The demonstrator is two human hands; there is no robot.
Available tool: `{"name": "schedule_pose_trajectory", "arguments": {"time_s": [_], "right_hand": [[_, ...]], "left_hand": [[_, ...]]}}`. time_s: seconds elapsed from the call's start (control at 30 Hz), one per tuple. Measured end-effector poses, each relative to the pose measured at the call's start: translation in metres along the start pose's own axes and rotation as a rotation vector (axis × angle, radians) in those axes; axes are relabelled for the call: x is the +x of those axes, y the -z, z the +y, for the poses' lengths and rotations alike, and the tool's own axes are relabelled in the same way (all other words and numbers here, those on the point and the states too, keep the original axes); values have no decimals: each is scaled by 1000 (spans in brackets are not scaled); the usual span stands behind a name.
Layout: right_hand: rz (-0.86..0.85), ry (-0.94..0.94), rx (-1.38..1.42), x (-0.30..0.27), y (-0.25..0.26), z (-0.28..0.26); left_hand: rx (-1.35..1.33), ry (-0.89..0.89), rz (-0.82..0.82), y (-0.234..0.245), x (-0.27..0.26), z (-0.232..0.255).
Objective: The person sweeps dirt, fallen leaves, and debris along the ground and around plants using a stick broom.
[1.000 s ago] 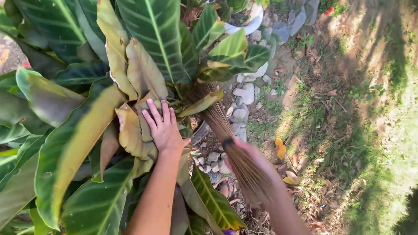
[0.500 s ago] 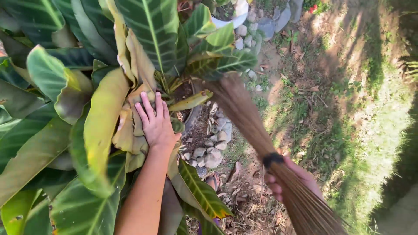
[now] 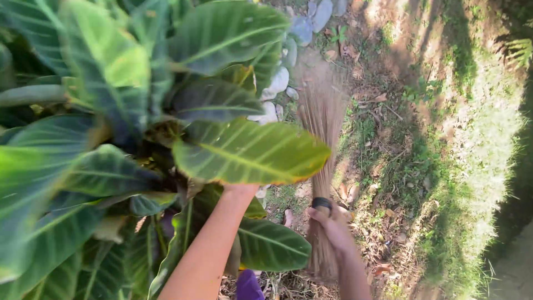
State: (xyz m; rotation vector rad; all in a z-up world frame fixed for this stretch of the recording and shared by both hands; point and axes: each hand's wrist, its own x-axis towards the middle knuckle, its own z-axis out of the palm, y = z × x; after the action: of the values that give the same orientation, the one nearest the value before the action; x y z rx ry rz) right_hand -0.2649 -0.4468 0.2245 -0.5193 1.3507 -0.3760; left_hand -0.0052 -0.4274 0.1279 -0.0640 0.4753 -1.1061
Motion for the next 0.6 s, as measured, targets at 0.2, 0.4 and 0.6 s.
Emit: {"name": "schedule_pose_trajectory", "arguments": {"time_s": [0.2, 0.4, 0.6], "right_hand": [[-84, -19, 212, 67, 9, 5], [-199, -214, -51, 142, 79, -5], [296, 217, -161, 118, 40, -32]], "left_hand": [[1880, 39, 11, 18, 23, -79], [2410, 78, 8, 115, 31, -109], [2297, 145, 156, 147, 51, -128]]}}
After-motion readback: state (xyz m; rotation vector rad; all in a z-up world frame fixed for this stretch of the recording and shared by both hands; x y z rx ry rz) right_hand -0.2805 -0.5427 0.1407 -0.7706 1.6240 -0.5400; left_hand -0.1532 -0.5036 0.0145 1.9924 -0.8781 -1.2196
